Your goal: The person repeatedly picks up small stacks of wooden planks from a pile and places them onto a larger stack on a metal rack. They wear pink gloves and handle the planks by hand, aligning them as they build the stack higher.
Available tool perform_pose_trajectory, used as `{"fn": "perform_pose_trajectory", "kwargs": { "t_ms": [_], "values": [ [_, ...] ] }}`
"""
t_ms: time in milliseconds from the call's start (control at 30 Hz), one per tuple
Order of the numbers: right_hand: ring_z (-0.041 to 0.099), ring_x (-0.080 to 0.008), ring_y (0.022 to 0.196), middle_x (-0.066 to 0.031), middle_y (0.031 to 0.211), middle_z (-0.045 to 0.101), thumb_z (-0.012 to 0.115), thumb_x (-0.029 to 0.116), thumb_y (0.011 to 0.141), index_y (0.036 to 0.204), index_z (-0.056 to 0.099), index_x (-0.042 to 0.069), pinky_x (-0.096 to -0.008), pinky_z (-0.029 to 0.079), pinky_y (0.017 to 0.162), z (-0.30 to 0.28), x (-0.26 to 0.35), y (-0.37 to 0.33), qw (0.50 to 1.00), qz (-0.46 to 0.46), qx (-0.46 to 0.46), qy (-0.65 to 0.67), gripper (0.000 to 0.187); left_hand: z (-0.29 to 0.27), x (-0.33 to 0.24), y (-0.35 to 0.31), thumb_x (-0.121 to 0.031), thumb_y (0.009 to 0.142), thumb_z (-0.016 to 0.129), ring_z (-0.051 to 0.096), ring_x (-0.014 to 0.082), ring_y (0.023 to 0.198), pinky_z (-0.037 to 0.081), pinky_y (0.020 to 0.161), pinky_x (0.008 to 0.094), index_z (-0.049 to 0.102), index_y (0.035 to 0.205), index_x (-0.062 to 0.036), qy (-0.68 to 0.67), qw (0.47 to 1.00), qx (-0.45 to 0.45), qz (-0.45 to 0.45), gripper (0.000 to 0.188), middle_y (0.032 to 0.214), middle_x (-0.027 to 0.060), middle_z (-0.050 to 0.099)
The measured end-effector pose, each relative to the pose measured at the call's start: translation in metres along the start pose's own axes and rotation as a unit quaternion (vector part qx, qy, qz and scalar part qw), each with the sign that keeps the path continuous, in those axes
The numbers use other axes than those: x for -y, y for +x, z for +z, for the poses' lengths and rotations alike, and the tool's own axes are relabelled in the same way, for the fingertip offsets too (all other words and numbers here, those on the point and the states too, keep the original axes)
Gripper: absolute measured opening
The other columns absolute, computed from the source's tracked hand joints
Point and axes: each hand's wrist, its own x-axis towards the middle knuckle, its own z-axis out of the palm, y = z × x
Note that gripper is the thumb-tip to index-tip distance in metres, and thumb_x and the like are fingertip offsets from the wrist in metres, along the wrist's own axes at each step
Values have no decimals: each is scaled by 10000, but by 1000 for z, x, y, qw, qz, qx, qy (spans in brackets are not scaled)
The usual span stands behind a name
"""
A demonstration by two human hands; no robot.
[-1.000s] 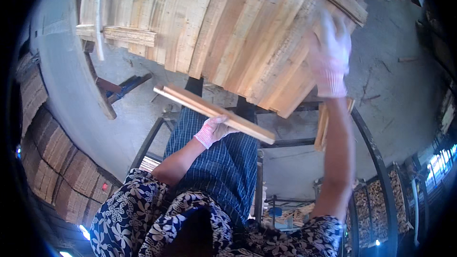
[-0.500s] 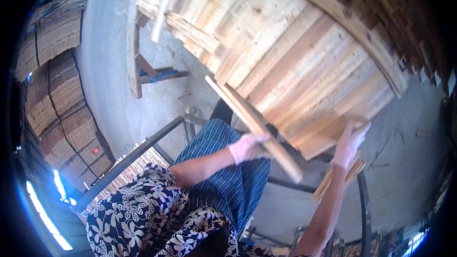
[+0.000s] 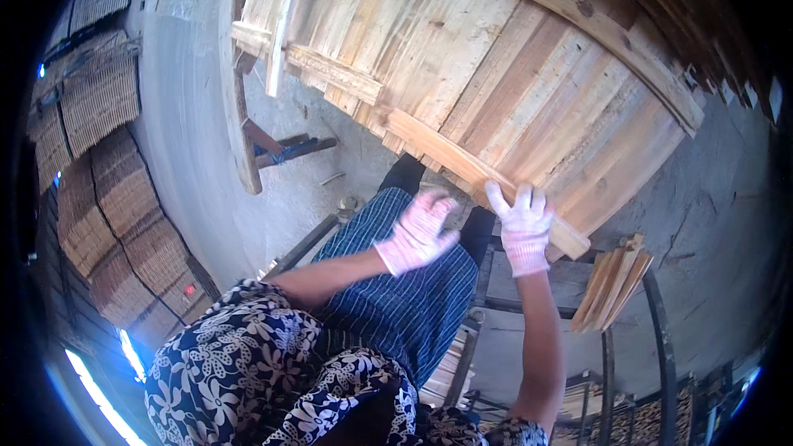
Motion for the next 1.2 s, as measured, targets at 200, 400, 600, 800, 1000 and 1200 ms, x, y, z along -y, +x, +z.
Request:
{"fn": "perform_pose_trajectory", "kwargs": {
  "t_ms": [200, 400, 600, 800, 1000, 1200],
  "values": [
    [564, -347, 1043, -139, 1119, 562, 589, 110, 815, 1344, 590, 341, -544, 449, 936, 8, 21, 21, 987, 72, -41, 140, 577, -88, 67, 100, -98, 841, 596, 571, 380, 1133, 539, 880, 512, 506, 1392, -172, 344, 915, 5, 210, 563, 1346, 177, 529],
    [575, -313, 955, -120, 1092, 589, 563, 201, 860, 1258, 609, 409, -544, 459, 850, 28, 48, 70, 972, 96, -123, 178, 451, -113, 125, 137, -145, 868, 562, 544, 334, 1248, 520, 939, 494, 552, 1325, -154, 452, 864, 86, 204, 457, 1288, 93, 589],
    [587, -366, 1089, -168, 1220, 600, 502, 222, 924, 1313, 584, 388, -622, 423, 916, 25, 55, 103, 952, 146, -114, 245, 430, -143, 111, 163, -163, 815, 694, 550, 387, 1233, 520, 953, 505, 549, 1316, -91, 516, 825, 112, 200, 527, 1206, 172, 604],
    [551, -411, 1214, -195, 1304, 585, 625, 238, 918, 1439, 515, 84, -487, 443, 1054, 9, 26, -4, 672, 527, -268, 445, 555, -82, -36, 154, -139, 779, 761, 585, 403, 1113, 496, 971, 508, 559, 1323, -46, 298, 866, 129, 380, 588, 1165, 200, 624],
    [589, -239, 1037, -84, 1201, 605, 583, 325, 998, 1485, 443, 127, -413, 503, 899, 172, 52, -150, 45, 674, -340, 654, 545, 108, -156, 123, -227, 870, 683, 587, 388, 1126, 494, 963, 488, 580, 1267, -94, 222, 796, 443, 347, 431, 1133, 195, 622],
    [584, -216, 865, -36, 1010, 607, 593, 351, 1001, 1456, 453, 188, -420, 505, 771, 251, 35, -220, -195, 633, -421, 620, 503, 295, -222, 189, -308, 875, 682, 613, 393, 1072, 508, 940, 482, 616, 1195, -52, 219, 717, 427, 505, 415, 1105, 210, 643]
  ]
}}
